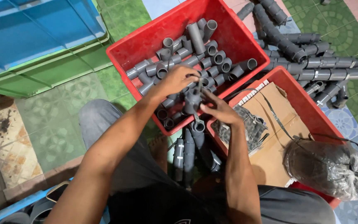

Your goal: Assembling PVC pipe fittings by hand, picking connectors from a bin and joining them to a larger pipe structure.

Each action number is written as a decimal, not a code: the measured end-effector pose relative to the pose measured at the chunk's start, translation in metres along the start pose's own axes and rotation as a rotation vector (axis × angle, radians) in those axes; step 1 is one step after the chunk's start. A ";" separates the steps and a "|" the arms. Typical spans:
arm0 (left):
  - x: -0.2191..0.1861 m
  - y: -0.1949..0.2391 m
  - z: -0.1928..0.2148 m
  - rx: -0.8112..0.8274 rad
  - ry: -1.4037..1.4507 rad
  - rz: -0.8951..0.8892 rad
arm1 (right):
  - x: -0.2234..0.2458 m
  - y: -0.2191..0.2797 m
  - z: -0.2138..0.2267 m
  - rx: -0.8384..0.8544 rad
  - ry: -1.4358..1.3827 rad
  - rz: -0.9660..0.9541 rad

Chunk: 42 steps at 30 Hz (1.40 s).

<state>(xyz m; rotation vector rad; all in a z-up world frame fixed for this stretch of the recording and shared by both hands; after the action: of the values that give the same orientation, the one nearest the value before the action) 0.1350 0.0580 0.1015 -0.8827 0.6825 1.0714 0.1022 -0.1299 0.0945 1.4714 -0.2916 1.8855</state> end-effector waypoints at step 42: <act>0.280 0.140 -0.120 0.551 -0.524 1.114 | -0.066 -0.009 -0.014 -0.009 -0.448 -0.213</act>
<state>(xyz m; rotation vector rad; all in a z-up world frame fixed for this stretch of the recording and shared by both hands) 0.0926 0.1088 -0.2270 0.3585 0.9645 1.8622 0.1035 -0.1413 0.0275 1.8336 -0.3335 1.3741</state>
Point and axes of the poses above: each hand's wrist, its own y-axis away from the middle knuckle, its own z-axis out of the back of the hand, x = y × z, the point moved 6 cm from there along -y, towards the middle knuckle, and after that the axes turned 5 degrees about z, right-handed, at the moved point
